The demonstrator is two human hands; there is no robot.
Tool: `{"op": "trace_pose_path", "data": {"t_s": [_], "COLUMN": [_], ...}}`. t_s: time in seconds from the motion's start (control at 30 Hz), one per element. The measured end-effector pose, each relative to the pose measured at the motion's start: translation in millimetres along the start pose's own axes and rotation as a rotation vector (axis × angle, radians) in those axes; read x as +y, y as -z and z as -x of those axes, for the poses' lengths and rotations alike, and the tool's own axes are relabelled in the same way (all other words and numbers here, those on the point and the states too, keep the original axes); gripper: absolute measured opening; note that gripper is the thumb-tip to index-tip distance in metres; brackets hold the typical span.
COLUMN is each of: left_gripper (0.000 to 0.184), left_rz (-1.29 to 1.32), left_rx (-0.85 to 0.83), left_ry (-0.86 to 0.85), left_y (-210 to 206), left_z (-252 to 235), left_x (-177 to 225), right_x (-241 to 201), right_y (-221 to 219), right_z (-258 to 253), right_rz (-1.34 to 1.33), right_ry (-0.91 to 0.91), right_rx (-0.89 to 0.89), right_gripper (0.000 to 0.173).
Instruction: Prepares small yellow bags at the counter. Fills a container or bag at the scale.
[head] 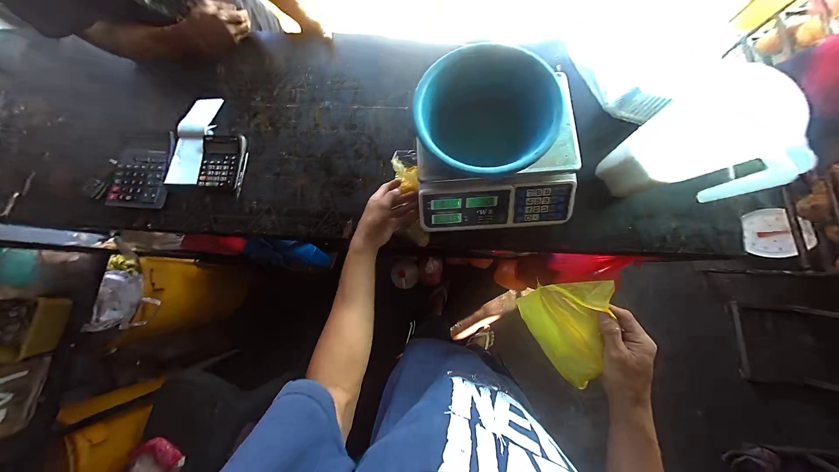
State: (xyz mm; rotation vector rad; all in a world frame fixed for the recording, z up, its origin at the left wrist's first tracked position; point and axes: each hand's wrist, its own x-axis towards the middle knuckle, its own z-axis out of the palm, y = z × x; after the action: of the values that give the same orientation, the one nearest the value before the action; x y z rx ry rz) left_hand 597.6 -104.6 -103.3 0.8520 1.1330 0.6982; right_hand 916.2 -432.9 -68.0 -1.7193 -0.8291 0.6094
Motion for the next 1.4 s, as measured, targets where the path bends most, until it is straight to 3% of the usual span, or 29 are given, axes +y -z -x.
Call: {"op": "trace_pose_path", "data": {"t_s": [0.13,0.23,0.27,0.33,0.4,0.43,0.47,0.5,0.57,0.6,0.67,0.87,0.93,1.07,1.17,1.27,1.33,1.4], "left_gripper": [0.045,0.042,0.039,0.045,0.086,0.099,0.101,0.088,0.043,0.025,0.013,0.022,0.017,0.014,0.016,0.017,0.017,0.017], "left_rz": [-0.345,-0.599,-0.596,-0.57,-0.573,-0.567,-0.552,-0.526,-0.467,-0.456,-0.468,-0.559,-0.588,-0.658,-0.676,-0.584,-0.465,-0.352], "left_rx": [0.113,0.238,0.16,-0.234,-0.685,-0.847,-0.968,-1.062,-1.141,-1.146,-1.122,-1.202,-1.218,-1.108,-1.051,-0.911,-0.795,-0.695], "left_ry": [-0.202,-0.655,-0.762,-0.735,-0.522,-0.464,-0.444,-0.427,-0.333,-0.315,-0.329,-0.301,-0.285,-0.261,-0.191,-0.174,-0.2,-0.213], "left_y": [14,-18,-39,-86,-136,-155,-169,-179,-192,-197,-208,-255,-269,-286,-294,-299,-303,-308], "left_z": [37,69,84,113,129,130,128,125,127,128,134,156,161,171,176,175,172,182], "left_x": [16,47,51,42,18,1,-14,-24,-28,-28,-27,-28,-34,-47,-54,-71,-83,-88], "right_x": [-1,-16,-23,-37,-48,-52,-57,-62,-70,-73,-70,-44,-31,-3,15,19,5,-10], "right_y": [13,21,22,23,22,21,23,27,46,57,79,121,131,156,170,169,171,171], "right_z": [9,3,-2,-8,-17,-20,-20,-20,-15,-12,-4,18,20,19,2,-33,-44,-34], "right_rz": [0.04,0.114,0.128,0.156,0.177,0.179,0.176,0.176,0.179,0.18,0.207,0.157,0.114,0.117,0.131,0.349,0.525,0.465], "right_ry": [0.032,0.079,0.084,0.12,0.247,0.324,0.379,0.411,0.428,0.426,0.427,0.436,0.405,0.359,0.308,0.211,0.189,0.333], "right_rx": [0.047,0.007,-0.045,-0.231,-0.44,-0.51,-0.542,-0.535,-0.43,-0.36,-0.244,-0.146,-0.148,-0.117,-0.19,-0.251,-0.181,0.055], "right_gripper": [0.022,0.022,0.021,0.021,0.021,0.021,0.02,0.02,0.018,0.018,0.018,0.019,0.019,0.021,0.023,0.031,0.045,0.041]}}
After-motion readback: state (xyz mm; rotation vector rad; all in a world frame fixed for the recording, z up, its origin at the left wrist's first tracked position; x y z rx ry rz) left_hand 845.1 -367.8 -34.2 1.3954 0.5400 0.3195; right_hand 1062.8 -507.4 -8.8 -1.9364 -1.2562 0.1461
